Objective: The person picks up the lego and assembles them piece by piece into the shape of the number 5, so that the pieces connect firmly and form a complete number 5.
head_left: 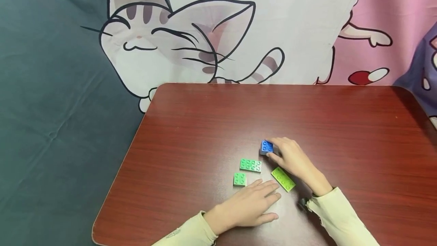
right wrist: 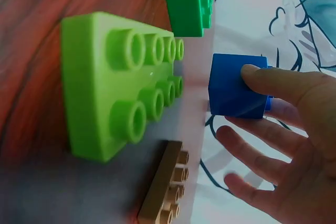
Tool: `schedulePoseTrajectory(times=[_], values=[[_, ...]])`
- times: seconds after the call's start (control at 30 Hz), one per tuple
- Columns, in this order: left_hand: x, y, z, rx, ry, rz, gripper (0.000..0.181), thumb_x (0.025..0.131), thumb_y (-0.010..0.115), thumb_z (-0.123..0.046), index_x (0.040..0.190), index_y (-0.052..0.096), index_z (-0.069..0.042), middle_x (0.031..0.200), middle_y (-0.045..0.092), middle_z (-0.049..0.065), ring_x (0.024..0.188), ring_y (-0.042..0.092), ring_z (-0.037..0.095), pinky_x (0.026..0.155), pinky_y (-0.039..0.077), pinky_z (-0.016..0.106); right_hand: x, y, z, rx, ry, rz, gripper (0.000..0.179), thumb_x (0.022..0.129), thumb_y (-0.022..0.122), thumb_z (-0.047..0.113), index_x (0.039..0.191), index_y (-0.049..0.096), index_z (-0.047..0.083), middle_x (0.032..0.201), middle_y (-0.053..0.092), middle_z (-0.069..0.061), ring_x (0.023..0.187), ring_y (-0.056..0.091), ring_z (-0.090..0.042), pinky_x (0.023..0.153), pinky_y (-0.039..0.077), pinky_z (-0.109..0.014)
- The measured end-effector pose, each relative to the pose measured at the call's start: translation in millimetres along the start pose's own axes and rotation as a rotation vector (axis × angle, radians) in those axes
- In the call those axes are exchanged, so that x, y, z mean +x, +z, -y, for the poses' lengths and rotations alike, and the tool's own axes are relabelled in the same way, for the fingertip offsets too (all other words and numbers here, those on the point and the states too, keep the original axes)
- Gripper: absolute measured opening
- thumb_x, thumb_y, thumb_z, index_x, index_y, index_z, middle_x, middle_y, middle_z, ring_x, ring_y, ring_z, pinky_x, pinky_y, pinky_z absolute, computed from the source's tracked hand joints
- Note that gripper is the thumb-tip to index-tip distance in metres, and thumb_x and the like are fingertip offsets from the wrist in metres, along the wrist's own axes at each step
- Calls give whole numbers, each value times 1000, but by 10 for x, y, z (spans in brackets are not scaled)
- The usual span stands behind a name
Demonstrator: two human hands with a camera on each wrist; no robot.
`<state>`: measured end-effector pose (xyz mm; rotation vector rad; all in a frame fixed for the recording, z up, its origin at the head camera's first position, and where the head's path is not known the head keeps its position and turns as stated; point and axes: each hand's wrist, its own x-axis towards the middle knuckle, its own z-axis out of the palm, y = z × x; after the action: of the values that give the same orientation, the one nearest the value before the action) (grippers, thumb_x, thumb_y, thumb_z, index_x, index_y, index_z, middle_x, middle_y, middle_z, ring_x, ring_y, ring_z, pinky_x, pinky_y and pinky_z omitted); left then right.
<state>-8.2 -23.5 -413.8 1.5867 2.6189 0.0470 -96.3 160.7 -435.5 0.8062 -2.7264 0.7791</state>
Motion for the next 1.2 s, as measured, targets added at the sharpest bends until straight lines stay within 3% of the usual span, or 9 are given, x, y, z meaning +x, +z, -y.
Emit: schedulePoseTrajectory(times=[0.1,0.33,0.47,0.6,0.83,1.0,1.1,1.2], values=[[62,71,-39,32,-43,9,46,89,35,-41,126,43,-16,134,33,1,124,23,13,99,23,35,-52,-35,2,-1,-3,-21,43,72,68,19,109,55,0,92,61,-9,79,55,-20,68,44,-37],[246,167,-44,9,-177,37,54,89,36,-42,134,29,-15,139,22,0,127,17,14,97,26,40,-170,-172,35,-39,31,-63,44,70,69,22,108,57,3,93,61,-8,84,54,-22,68,43,-39],[334,178,-27,38,-200,75,59,86,37,-48,136,25,-18,140,18,-3,127,12,13,97,24,41,-210,-223,36,-51,62,-74,45,69,71,24,107,58,4,92,61,-9,81,54,-21,64,44,-39],[337,198,-22,45,-208,101,60,85,38,-49,135,27,-19,140,19,-3,127,13,13,97,24,42,-259,-250,33,-49,92,-86,45,68,71,24,106,58,4,90,60,-7,78,53,-19,62,43,-37],[255,272,-23,17,-260,38,63,82,44,-51,134,29,-19,134,28,3,118,29,20,90,34,43,-389,-310,70,-52,91,-129,47,66,72,22,108,57,7,92,60,-4,78,52,-14,61,43,-34],[199,316,-32,-26,-286,20,63,82,45,-50,135,27,-21,132,29,7,112,33,21,87,36,40,-535,-329,127,-60,110,-124,48,64,73,21,107,58,5,86,59,-4,73,54,-15,59,45,-35],[182,326,-43,-31,-290,-31,60,83,47,-43,134,29,-18,124,35,9,106,37,20,85,38,34,-627,-317,147,-61,111,-115,47,64,74,20,106,58,6,86,60,-3,75,56,-16,60,46,-36],[186,325,-54,-67,-320,-102,57,84,51,-28,133,29,-10,112,40,9,95,43,16,72,43,21,-706,-306,155,-46,100,-122,46,63,74,18,104,59,5,90,61,-5,79,57,-18,65,47,-37]])
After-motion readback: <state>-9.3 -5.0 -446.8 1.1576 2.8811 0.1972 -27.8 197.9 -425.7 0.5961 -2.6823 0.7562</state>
